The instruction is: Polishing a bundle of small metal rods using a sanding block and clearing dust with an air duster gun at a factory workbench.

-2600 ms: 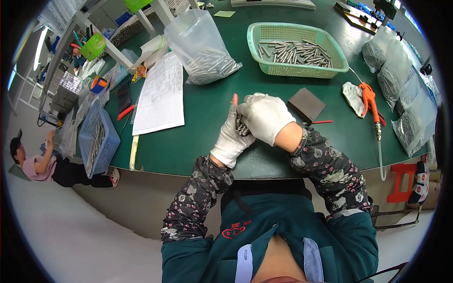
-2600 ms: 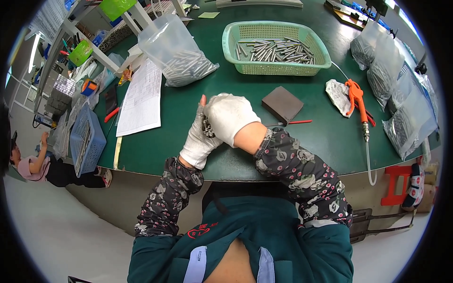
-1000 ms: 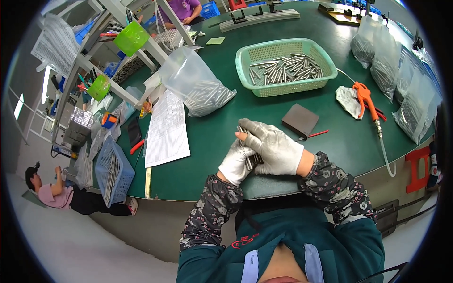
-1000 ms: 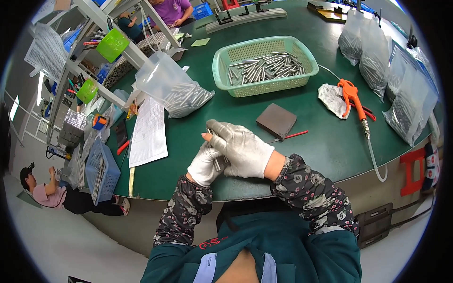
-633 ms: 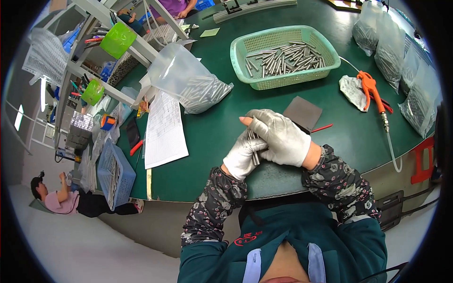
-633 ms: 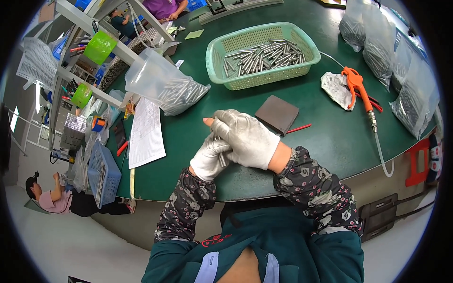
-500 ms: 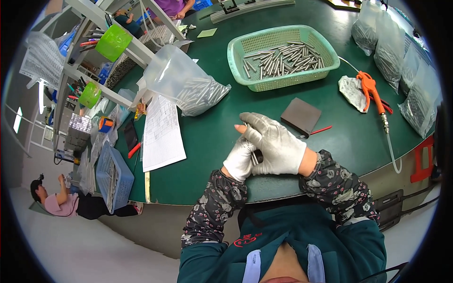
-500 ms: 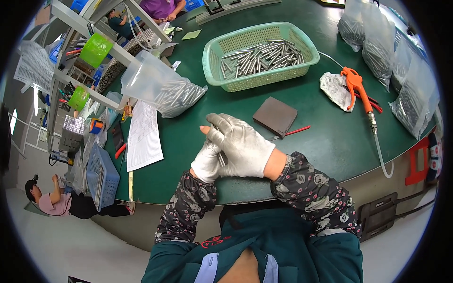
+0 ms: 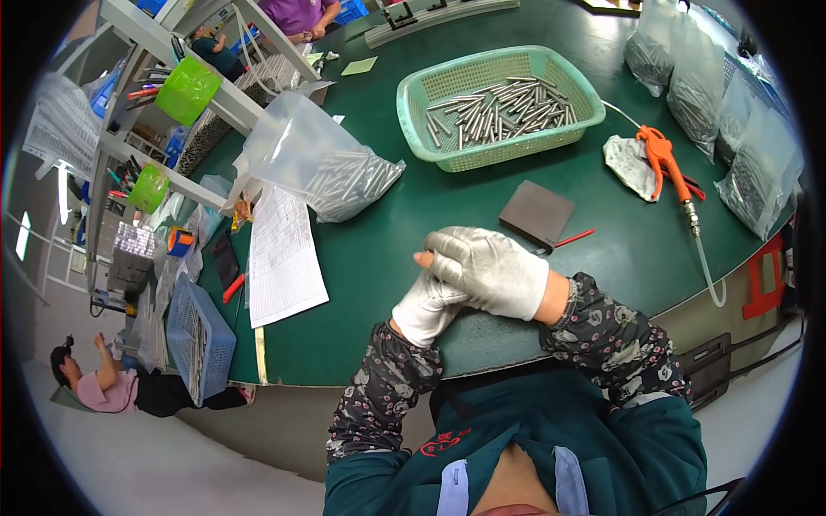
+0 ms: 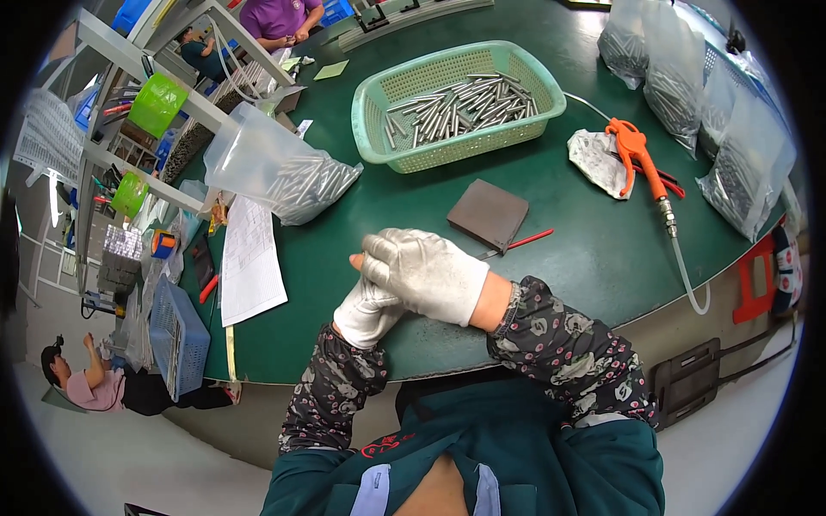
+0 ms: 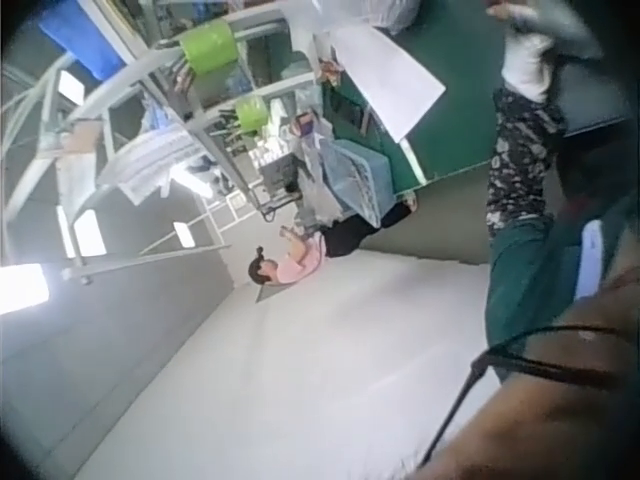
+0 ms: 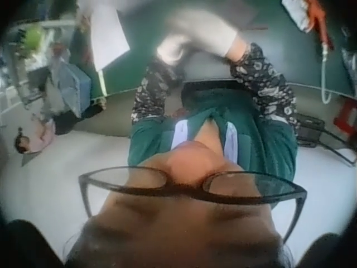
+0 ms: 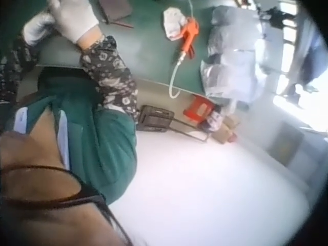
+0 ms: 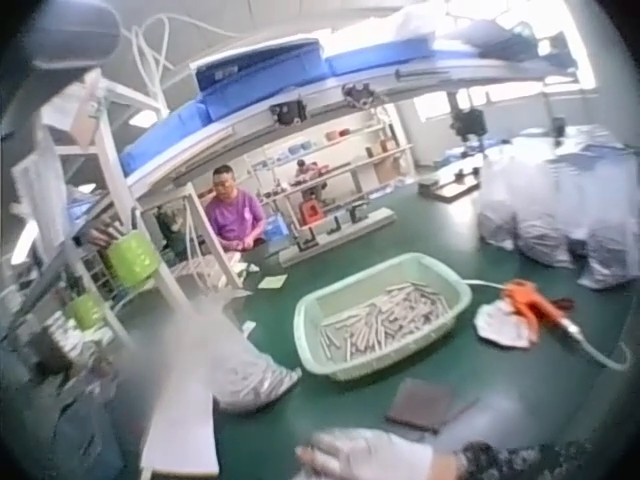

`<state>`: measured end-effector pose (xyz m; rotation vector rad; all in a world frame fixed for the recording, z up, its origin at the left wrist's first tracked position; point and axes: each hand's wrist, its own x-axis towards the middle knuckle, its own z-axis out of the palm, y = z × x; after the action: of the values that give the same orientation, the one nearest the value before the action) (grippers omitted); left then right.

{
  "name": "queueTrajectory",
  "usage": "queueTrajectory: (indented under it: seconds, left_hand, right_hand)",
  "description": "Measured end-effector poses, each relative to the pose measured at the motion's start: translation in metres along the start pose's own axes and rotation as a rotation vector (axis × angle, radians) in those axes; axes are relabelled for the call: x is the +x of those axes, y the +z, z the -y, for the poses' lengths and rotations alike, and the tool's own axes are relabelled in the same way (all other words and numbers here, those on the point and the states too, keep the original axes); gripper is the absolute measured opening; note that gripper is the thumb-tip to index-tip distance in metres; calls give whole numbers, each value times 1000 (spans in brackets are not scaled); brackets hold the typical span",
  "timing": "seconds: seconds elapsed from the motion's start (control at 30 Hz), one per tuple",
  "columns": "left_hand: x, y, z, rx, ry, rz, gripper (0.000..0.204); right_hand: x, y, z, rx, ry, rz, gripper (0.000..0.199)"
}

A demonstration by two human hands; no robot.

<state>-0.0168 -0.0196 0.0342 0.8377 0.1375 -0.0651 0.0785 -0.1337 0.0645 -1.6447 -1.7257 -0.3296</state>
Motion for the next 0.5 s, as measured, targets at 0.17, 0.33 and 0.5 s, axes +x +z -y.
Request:
queueTrajectory:
  seconds: [0.17, 0.33, 0.5]
  left_hand:
    - [-2, -3, 10, 3, 47, -53, 57]
    - [3, -19, -2, -155, 69, -105, 31]
    - [10, -10, -6, -129, 95, -151, 28]
  right_hand:
    - [3, -6, 5, -24, -41, 75, 38]
    - [37, -61, -13, -71, 119, 37, 39]
    - [66, -76, -117, -417, 780, 193, 24]
